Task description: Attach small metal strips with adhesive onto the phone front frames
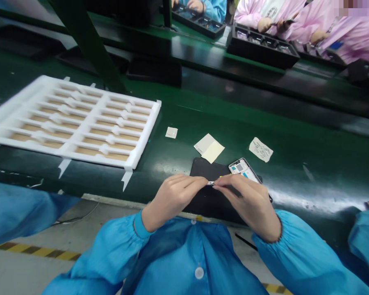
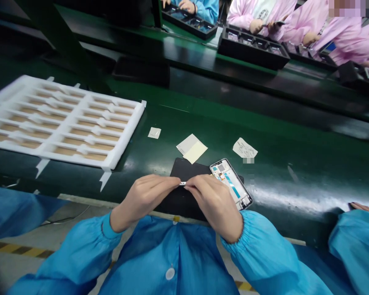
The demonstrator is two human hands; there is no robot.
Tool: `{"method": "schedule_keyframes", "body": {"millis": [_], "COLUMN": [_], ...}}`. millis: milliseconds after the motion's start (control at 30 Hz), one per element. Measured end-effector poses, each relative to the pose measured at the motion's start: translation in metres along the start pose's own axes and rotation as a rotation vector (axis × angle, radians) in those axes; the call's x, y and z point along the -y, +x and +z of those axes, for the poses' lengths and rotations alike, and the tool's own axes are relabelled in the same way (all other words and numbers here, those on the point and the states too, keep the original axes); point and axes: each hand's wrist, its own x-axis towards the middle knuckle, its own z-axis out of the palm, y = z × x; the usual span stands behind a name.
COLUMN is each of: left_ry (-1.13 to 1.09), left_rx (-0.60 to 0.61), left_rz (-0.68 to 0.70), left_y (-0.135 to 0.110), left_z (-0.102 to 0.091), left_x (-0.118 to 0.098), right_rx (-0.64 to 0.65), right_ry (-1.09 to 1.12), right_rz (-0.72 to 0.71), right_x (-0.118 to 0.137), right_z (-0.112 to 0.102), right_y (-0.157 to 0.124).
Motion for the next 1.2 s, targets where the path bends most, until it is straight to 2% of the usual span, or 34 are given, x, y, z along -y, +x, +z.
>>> {"method": "schedule_keyframes", "body": {"millis": [233, 567, 733, 933, 1200], "left_ry": [0.001, -0.031, -0.036, -0.033, -0.025], "left_rx": [-0.001, -0.012, 0.015, 0.029, 0.034], "left_rz": [-0.102, -0.06, -0.079, -0.074, -0.07], "left_y": [0.001, 0.003, 0.001, 0.0, 0.003], "left_z": [0.001, 0.001, 0.001, 0.001, 0.0], "left_x": [-0.001, 0.0, 0.0, 0.0, 0.001], "right_rx": [0.152, 0.274, 0.248, 0.045, 0.042], "right_ry": [-0.078, -0.183, -0.186, -0.16, -0.324], "right_rz": [0.043, 0.059, -0.005, -0.14, -0.324], "right_x": [0.007, 0.009, 0.007, -0.002, -0.016], "right_z": [0.002, 0.0, 0.004, 0.009, 0.02], "right_y": [0.011, 0.016, 0.01, -0.007, -0.027]}}
